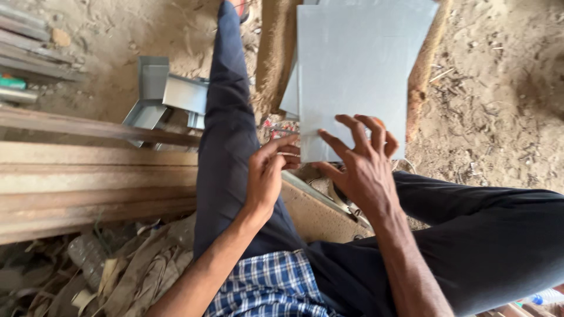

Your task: The person sits on the ground and wraps a roll of tape around the edges of a flat metal sheet. They repeatedly pull tape from the roll, press it onto the sheet's edge, and smooth it down. The person handles the tape roll and the metal sheet throughout the task.

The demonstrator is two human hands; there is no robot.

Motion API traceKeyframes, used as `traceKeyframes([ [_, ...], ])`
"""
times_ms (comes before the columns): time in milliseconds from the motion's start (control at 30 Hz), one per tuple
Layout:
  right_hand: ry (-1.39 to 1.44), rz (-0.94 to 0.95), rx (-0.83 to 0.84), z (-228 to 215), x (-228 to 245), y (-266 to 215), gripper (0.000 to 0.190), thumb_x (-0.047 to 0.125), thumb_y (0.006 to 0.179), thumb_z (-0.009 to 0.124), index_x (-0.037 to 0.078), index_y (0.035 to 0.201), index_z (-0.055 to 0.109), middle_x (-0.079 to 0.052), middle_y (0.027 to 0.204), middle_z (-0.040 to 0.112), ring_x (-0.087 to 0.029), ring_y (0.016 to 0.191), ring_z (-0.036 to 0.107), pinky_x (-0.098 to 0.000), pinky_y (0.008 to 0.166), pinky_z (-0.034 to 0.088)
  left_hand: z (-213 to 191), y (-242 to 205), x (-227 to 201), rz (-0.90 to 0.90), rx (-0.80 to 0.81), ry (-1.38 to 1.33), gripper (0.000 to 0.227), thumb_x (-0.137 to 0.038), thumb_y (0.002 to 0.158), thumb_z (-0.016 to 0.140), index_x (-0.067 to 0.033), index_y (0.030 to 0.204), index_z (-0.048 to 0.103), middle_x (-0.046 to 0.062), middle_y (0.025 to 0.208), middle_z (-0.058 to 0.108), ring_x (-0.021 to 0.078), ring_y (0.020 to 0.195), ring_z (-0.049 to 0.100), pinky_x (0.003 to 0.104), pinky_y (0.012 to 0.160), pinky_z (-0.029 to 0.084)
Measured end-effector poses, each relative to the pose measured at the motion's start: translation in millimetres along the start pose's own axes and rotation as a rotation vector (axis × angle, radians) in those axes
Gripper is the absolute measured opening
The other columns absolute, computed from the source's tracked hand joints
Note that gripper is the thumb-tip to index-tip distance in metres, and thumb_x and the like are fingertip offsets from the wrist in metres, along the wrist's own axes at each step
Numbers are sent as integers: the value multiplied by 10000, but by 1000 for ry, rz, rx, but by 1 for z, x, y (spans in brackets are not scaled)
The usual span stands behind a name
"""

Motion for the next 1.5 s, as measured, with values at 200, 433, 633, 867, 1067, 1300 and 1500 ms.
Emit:
traceKeyframes([
  [200,-77,29,25,7,1,-12,632,479,714,880,235,1284,753,-29,1471,529,-301,1417,357,-544,1137,223,-11,-2,17,80,21,29,401,38,962,394,80,1192,720,103,1007,748,138,871,694,282,822,575],
  [433,-62,-9,4,10,7,-13,639,470,684,883,222,1256,744,-58,1486,523,-310,1414,360,-541,1166,235,-12,-9,19,74,19,48,371,44,956,425,75,1172,725,112,948,752,139,853,707,279,820,590],
  [633,-81,26,17,13,4,-11,633,459,685,879,219,1257,751,-43,1469,543,-287,1398,383,-531,1129,256,-8,-3,11,38,5,49,362,48,943,444,55,1166,730,103,939,752,132,844,712,274,825,606],
  [867,-46,34,18,14,6,-6,632,466,697,869,213,1261,737,-38,1464,534,-289,1389,393,-519,1128,271,-7,0,2,63,23,79,340,44,957,470,40,1167,738,110,939,744,126,836,703,275,812,609],
  [1067,-75,42,20,10,8,-10,676,510,706,841,212,1300,718,-41,1451,540,-293,1354,409,-527,1089,294,-4,-3,-1,-74,-18,107,316,-9,968,486,15,1143,748,83,905,760,125,773,724,255,733,609],
  [1300,-102,64,-10,13,10,-10,708,600,679,834,211,1262,734,-45,1410,545,-290,1337,426,-555,1109,265,-6,-1,2,-81,-3,119,303,0,973,517,48,1161,749,108,922,758,132,795,698,257,727,580],
  [1500,-94,106,-29,15,13,-8,681,592,668,831,212,1227,751,-34,1404,559,-307,1305,443,-545,1090,274,-11,5,-4,-72,27,141,273,-25,999,509,43,1145,729,111,897,772,141,803,758,252,742,633],
])
Point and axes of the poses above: each hand's wrist, its own y-axis towards the middle knuckle, its own z-axis out of the palm, x = y × z, the point moved 3 cm from there along y, towards the middle knuckle
